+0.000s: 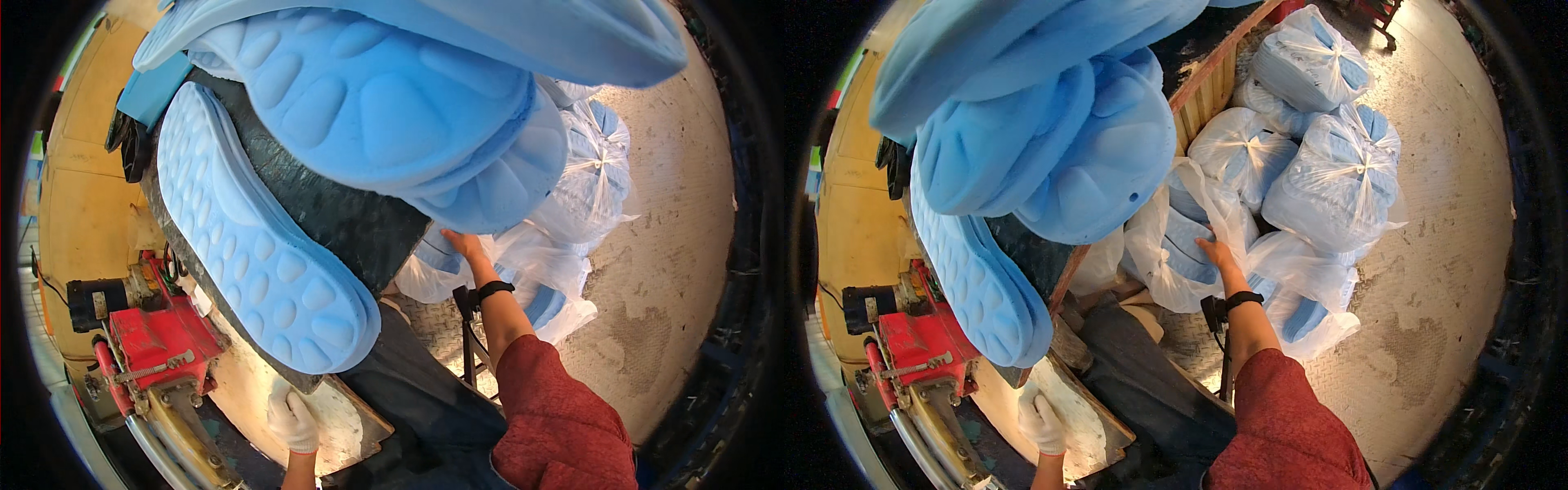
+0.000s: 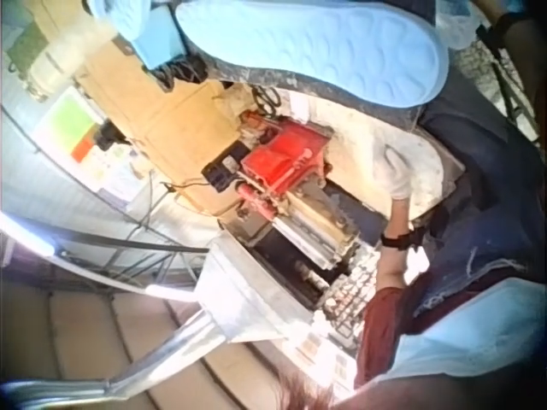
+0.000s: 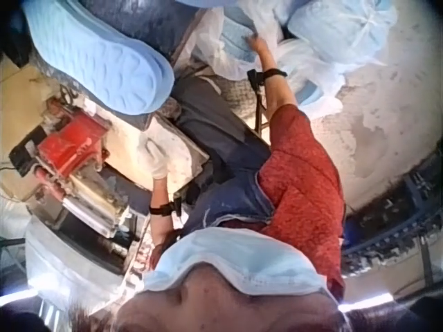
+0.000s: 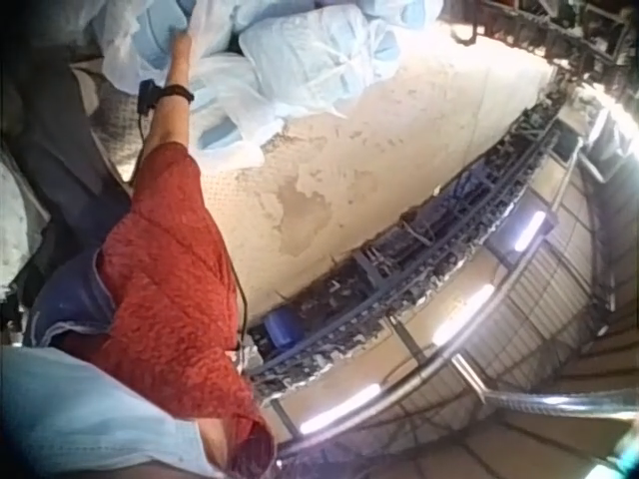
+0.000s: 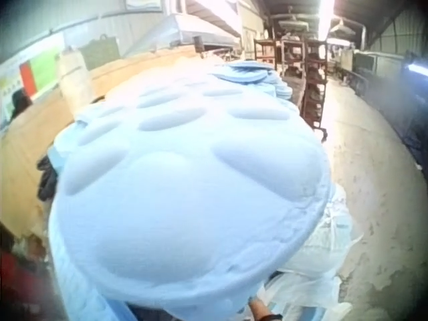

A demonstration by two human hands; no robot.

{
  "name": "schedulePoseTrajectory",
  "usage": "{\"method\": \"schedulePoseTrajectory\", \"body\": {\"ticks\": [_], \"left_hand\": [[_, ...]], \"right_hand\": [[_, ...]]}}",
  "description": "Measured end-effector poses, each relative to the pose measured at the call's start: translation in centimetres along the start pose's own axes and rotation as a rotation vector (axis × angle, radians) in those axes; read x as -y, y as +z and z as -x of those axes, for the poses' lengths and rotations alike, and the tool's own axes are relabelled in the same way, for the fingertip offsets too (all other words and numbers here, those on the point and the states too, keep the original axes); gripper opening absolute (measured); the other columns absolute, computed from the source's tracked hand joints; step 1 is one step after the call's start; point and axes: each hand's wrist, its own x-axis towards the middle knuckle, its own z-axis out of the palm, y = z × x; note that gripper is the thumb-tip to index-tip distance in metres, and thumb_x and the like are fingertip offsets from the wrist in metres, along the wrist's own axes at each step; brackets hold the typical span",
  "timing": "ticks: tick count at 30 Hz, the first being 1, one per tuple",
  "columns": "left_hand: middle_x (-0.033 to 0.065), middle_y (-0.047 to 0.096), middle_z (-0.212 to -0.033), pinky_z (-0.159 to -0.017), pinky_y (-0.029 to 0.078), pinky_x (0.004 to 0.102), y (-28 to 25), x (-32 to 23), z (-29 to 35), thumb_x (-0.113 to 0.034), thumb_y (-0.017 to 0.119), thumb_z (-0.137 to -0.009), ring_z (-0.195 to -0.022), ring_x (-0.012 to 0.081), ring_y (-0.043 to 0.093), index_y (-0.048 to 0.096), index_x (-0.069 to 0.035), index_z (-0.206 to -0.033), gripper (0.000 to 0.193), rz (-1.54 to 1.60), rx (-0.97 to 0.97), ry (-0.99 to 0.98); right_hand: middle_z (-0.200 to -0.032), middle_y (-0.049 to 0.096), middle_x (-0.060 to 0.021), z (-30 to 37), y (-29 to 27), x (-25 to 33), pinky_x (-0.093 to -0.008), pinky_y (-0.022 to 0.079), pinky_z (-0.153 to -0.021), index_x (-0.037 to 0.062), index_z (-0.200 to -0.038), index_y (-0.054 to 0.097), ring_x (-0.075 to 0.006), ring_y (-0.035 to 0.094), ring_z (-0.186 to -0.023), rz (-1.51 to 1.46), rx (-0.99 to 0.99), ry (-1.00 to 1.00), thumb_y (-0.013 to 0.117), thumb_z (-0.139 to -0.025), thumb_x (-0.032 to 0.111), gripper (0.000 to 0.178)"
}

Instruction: Applying adhesive or a coating to blue shoe insoles using a manual roller machine and stacking the finished pieces.

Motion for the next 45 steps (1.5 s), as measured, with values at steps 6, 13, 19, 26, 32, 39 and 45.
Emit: {"method": "schedulePoseTrajectory", "body": {"ticks": [6,13,19,26,32,39,45], "left_hand": [[0.0184,0.065,-0.086,-0.067,0.05,0.0397,-2.2,1.1,1.1,0.001,0.051,-0.087,-0.073,0.0334,0.063,0.063,0.004,-0.099,0.017,-0.128,0.007,-0.067],[0.0181,0.063,-0.086,-0.066,0.049,0.0439,-1.7,1.7,1.3,-0.007,0.052,-0.087,-0.074,0.0386,0.061,0.062,0.002,-0.104,0.022,-0.113,-0.006,-0.069],[0.0193,0.064,-0.088,-0.067,0.05,0.0437,-2.1,1.2,1.1,-0.006,0.051,-0.087,-0.075,0.0379,0.062,0.062,0.003,-0.104,0.022,-0.107,0.037,-0.08],[0.0184,0.064,-0.086,-0.066,0.05,0.0421,-1.9,1.2,0.9,-0.001,0.051,-0.086,-0.072,0.0361,0.062,0.062,0.003,-0.102,0.019,-0.079,0.018,-0.052],[0.0181,0.064,-0.083,-0.064,0.05,0.0404,-2.0,0.7,0.5,0.002,0.051,-0.086,-0.07,0.0345,0.062,0.062,0.003,-0.096,0.015,-0.07,-0.006,-0.056],[0.018,0.065,-0.082,-0.064,0.052,0.0392,-1.5,0.3,0.0,0.001,0.054,-0.085,-0.068,0.0344,0.063,0.063,0.001,-0.098,0.016,-0.069,-0.066,0.024],[0.0173,0.066,-0.085,-0.065,0.055,0.0362,-3.0,2.1,1.4,-0.003,0.059,-0.082,-0.067,0.0304,0.065,0.064,0.0,-0.103,0.022,-0.247,-0.071,0.186]], "right_hand": [[-0.138,0.05,-0.0167,2.6,1.4,7.4,-0.0367,0.038,-0.104,0.0077,-0.139,0.046,-0.0297,0.047,-0.126,-0.5,0.095,0.226,0.076,-0.075,0.047,0.081],[-0.146,0.039,-0.0154,3.1,-0.8,7.0,-0.0387,0.032,-0.109,0.0074,-0.145,0.033,-0.0304,0.038,-0.133,-0.474,0.186,0.212,0.074,-0.077,0.048,0.089],[-0.152,0.03,-0.0143,3.2,-1.6,6.5,-0.0404,0.027,-0.113,0.0072,-0.15,0.023,-0.0309,0.029,-0.138,-0.423,0.263,0.224,0.072,-0.079,0.048,0.096],[-0.156,0.024,-0.0139,1.8,-1.9,6.1,-0.0406,0.024,-0.115,0.007,-0.153,0.015,-0.0306,0.023,-0.143,-0.345,0.374,0.205,0.074,-0.076,0.05,0.106],[-0.154,0.027,-0.0164,3.1,-2.0,8.9,-0.0398,0.024,-0.115,0.0058,-0.152,0.019,-0.0292,0.025,-0.142,-0.432,0.509,0.419,0.085,-0.062,0.047,0.119],[-0.131,0.052,-0.0255,4.7,-1.1,9.5,-0.0393,0.04,-0.103,-0.0041,-0.134,0.044,-0.0347,0.048,-0.124,-0.378,0.098,0.095,0.084,-0.054,0.036,0.098],[-0.1,0.051,-0.0203,11.6,-6.7,17.6,-0.0435,0.045,-0.085,0.0075,-0.135,0.047,-0.0386,0.05,-0.095,0.25,-0.229,-0.569,0.078,-0.048,0.02,0.094]]}}
